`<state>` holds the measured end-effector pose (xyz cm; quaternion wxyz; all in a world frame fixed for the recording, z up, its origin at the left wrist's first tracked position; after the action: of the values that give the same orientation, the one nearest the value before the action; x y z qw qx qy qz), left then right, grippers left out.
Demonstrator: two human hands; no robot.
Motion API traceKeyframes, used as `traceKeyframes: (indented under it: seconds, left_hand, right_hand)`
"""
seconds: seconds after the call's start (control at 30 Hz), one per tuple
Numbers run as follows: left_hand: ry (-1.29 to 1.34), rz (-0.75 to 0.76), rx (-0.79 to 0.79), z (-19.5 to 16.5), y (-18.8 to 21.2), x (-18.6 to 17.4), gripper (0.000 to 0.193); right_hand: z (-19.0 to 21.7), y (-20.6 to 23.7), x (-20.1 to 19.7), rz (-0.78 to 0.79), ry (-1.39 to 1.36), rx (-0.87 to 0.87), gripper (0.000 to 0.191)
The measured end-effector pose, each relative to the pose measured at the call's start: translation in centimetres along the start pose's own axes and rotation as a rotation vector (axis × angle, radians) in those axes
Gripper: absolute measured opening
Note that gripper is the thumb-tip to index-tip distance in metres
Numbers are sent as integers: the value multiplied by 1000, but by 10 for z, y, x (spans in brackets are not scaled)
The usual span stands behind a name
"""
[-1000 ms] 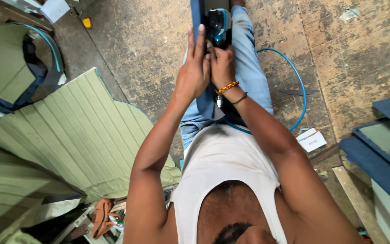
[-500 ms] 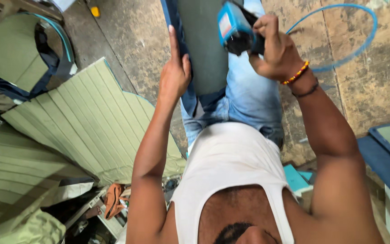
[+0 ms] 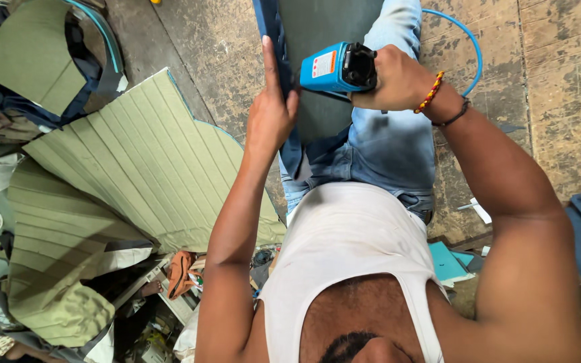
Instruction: The person sits on the floor and wraps a blue fabric cover around a rectangular foam mattress. They fold the fabric edges over the foam and use a pneumatic staple gun to secure the cover along the sides, working systematically around the perimeter.
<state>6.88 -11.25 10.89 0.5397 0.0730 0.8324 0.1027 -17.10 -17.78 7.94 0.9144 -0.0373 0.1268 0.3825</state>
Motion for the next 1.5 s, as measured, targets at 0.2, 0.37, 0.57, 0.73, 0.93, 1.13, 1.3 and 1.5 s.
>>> traceKeyframes:
  seconds: [0.2,0.37,0.57,0.73,0.93,1.13,1.3,1.5]
  left_hand:
    - [-18,20,-26,-2,0,-1,118]
    - [-25,42,-43,-2,0,0,118]
    - [-2,22,-28,-4,0,0,116]
    - [14,26,-14,-3,-1,2,117]
    - [1,-9,22,-14,-6,-1,120]
    - [221,-73,220,-36,-8,7,106]
    - [1105,61,326,-33,-16,53,71]
    - [1442,109,281,-42,1,113,70]
  right_hand:
    - [-2,3,10,10,-19,-6,23]
    - [-4,8,14,17,-42,4,22]
    - [-4,4,11,-33,8,-72,21]
    - [-4,-5,4,-82,-54,-35,22]
    - [-6,11,-18,-166,-53,-1,26]
    - [-30,72,-22,-571,105,55,68]
    - [-40,127,-7,-671,224,82,52]
    - [-31,142,19,-647,-359,340,13]
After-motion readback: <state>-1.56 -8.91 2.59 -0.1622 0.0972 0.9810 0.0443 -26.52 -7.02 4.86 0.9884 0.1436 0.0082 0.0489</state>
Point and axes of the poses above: each hand's wrist, its own y-axis away from the middle knuckle, its own x-axis out of the palm, z = x × y, the point moved 4 cm from there along -y, towards the middle knuckle, and after that the axes turned 3 degrees about -y, right-handed, at the moved point
